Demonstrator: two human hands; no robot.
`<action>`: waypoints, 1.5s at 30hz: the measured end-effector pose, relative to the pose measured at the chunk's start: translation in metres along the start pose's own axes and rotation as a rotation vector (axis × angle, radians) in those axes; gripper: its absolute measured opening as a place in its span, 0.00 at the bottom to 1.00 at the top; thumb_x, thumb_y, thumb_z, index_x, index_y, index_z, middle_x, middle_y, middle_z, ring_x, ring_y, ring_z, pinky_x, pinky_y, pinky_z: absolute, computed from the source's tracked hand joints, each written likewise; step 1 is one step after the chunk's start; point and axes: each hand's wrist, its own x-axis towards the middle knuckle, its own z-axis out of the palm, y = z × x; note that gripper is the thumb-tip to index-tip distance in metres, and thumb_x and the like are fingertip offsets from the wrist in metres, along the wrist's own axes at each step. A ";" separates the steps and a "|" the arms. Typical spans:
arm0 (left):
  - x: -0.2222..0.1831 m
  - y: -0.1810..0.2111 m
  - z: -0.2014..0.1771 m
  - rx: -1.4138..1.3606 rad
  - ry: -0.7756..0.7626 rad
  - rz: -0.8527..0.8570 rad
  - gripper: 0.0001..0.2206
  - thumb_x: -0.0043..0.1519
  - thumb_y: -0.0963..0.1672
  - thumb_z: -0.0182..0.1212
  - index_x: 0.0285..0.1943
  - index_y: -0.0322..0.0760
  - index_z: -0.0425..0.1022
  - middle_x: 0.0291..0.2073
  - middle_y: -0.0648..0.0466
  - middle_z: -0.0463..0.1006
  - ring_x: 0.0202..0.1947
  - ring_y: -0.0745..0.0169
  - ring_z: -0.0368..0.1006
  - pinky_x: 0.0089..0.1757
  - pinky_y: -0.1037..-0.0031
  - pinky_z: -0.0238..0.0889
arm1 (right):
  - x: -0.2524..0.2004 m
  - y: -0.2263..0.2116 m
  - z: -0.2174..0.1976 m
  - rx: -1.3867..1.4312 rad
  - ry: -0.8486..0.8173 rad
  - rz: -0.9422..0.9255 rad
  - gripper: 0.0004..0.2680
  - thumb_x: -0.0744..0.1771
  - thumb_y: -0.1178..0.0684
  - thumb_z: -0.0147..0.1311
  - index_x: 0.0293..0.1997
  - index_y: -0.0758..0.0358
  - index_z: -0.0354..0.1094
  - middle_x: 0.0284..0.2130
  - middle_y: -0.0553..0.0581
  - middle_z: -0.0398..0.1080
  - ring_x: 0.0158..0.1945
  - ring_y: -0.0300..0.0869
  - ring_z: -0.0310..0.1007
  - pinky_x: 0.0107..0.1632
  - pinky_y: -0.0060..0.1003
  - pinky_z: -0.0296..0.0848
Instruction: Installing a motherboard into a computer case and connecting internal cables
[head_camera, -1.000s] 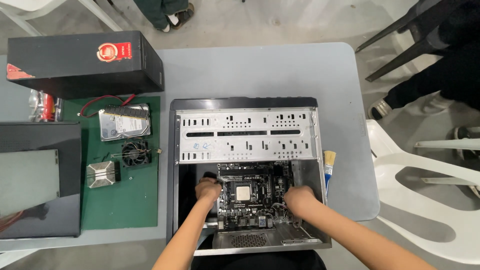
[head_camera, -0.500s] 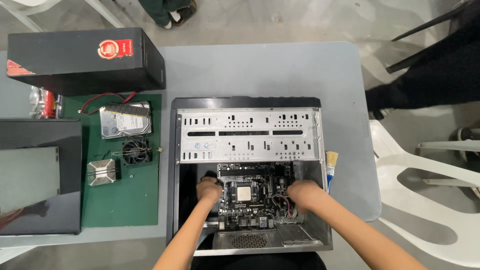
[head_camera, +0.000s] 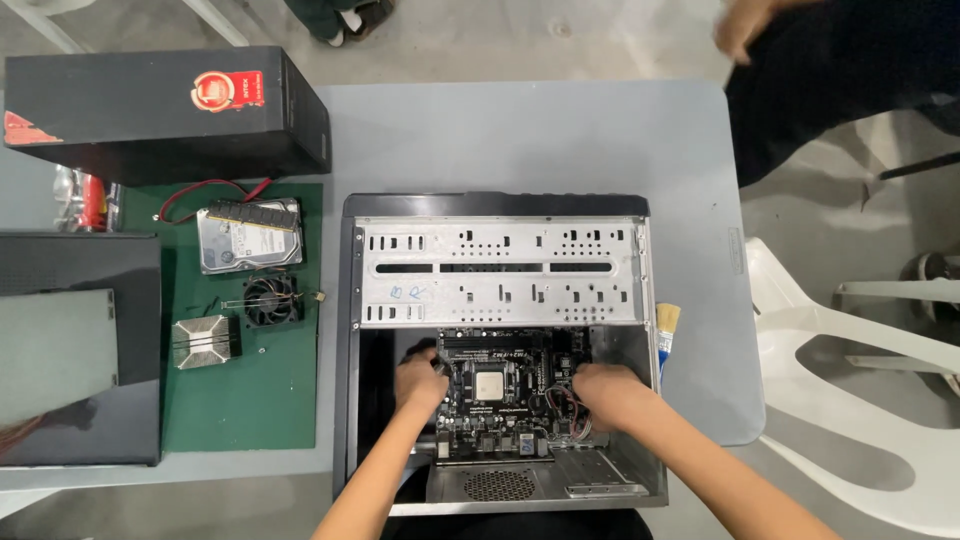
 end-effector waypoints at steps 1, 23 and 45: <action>0.009 -0.004 0.008 0.002 -0.001 0.001 0.22 0.60 0.46 0.61 0.66 0.49 0.73 0.58 0.45 0.78 0.63 0.48 0.71 0.57 0.60 0.70 | -0.005 -0.005 -0.007 0.002 -0.001 0.001 0.17 0.55 0.56 0.65 0.46 0.64 0.75 0.46 0.61 0.76 0.48 0.56 0.77 0.45 0.52 0.79; -0.029 0.012 -0.016 0.444 -0.054 0.109 0.17 0.66 0.39 0.49 0.62 0.39 0.76 0.53 0.44 0.78 0.58 0.45 0.74 0.51 0.56 0.70 | -0.037 -0.027 -0.086 0.226 0.024 -0.049 0.21 0.59 0.65 0.54 0.59 0.59 0.66 0.48 0.61 0.73 0.54 0.60 0.73 0.52 0.53 0.76; -0.040 0.026 -0.038 0.400 -0.092 0.126 0.17 0.63 0.39 0.54 0.61 0.33 0.75 0.54 0.40 0.78 0.55 0.38 0.76 0.50 0.51 0.71 | -0.065 -0.096 -0.204 0.380 -0.052 0.272 0.21 0.73 0.44 0.24 0.72 0.63 0.53 0.63 0.71 0.64 0.66 0.61 0.65 0.64 0.55 0.67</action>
